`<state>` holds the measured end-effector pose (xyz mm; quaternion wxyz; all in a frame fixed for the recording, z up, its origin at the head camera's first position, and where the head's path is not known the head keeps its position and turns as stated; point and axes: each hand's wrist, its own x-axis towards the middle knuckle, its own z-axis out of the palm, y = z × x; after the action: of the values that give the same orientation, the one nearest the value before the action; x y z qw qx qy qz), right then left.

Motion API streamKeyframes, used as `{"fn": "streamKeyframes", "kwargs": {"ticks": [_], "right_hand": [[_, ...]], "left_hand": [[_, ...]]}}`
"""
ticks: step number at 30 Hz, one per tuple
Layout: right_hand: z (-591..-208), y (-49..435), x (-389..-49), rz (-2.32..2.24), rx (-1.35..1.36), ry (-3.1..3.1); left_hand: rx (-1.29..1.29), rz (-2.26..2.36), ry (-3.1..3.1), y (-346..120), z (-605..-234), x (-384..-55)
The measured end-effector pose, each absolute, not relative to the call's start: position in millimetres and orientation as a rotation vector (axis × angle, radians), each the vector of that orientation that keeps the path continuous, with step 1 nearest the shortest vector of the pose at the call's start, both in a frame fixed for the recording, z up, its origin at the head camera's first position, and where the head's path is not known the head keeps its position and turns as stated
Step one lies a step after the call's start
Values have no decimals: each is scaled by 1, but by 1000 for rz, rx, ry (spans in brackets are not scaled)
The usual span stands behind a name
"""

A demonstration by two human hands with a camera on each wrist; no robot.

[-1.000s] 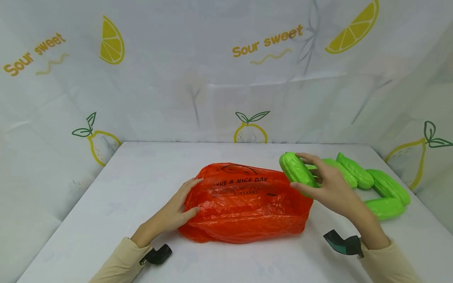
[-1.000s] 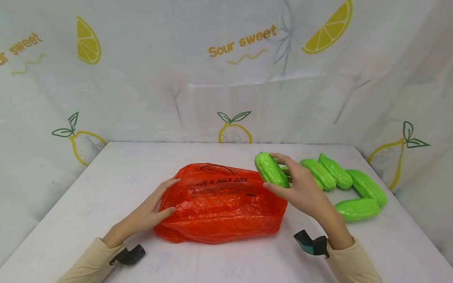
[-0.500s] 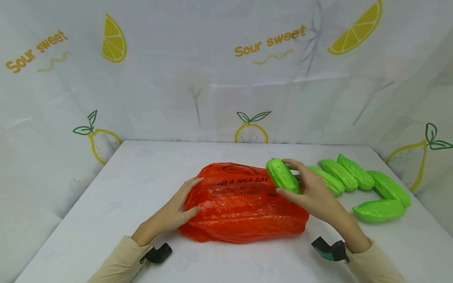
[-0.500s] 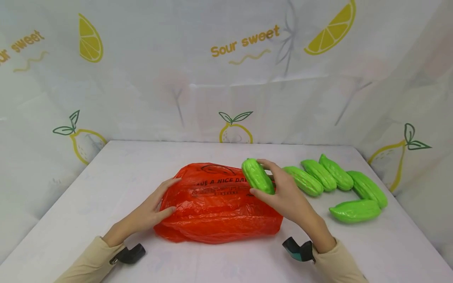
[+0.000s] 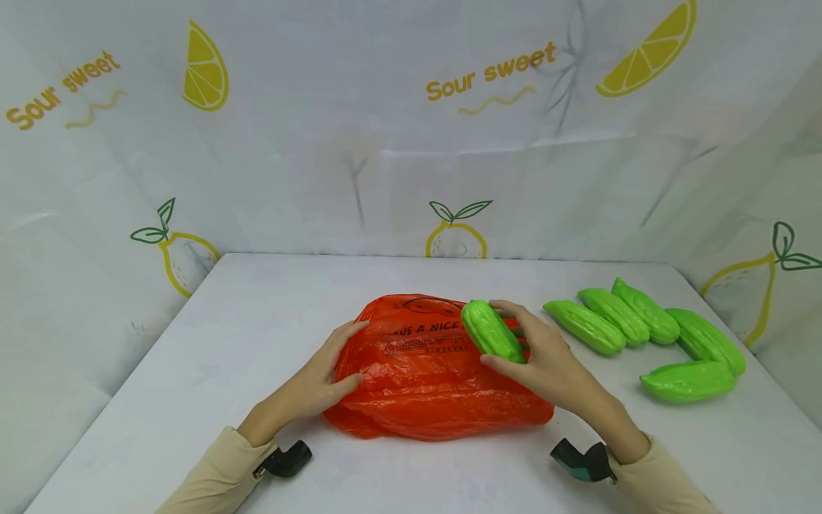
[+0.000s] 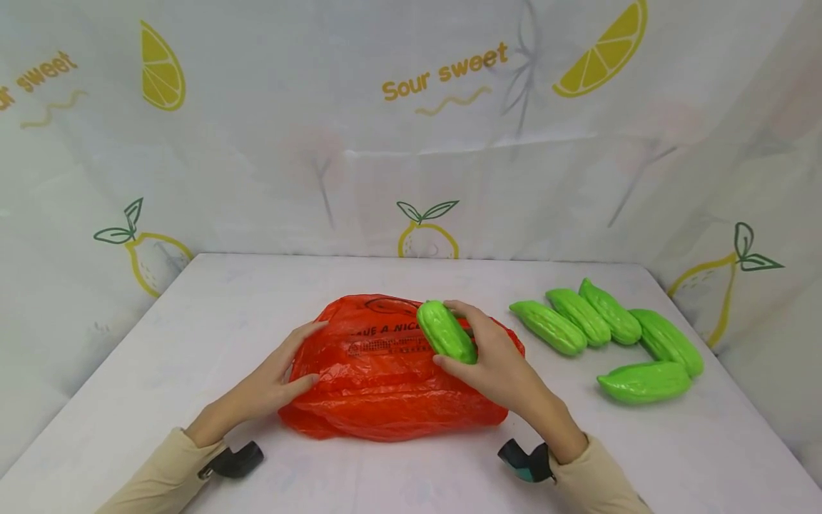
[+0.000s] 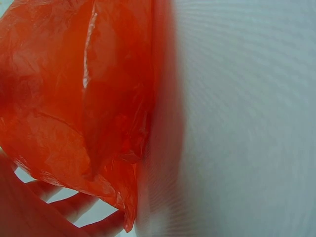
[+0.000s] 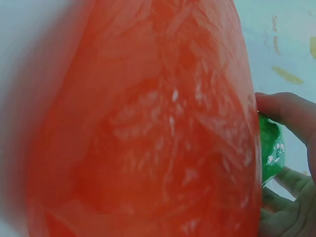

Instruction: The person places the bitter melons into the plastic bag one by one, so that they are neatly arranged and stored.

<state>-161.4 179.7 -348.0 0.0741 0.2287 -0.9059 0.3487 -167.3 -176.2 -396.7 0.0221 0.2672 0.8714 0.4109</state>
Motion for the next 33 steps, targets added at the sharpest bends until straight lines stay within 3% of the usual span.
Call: {"fn": "streamKeyframes", "kwargs": {"ticks": [33], "right_hand": [[-354, 107, -167, 1117, 763, -2856]], "left_hand": [[839, 1306, 2670, -175, -397, -168]]}}
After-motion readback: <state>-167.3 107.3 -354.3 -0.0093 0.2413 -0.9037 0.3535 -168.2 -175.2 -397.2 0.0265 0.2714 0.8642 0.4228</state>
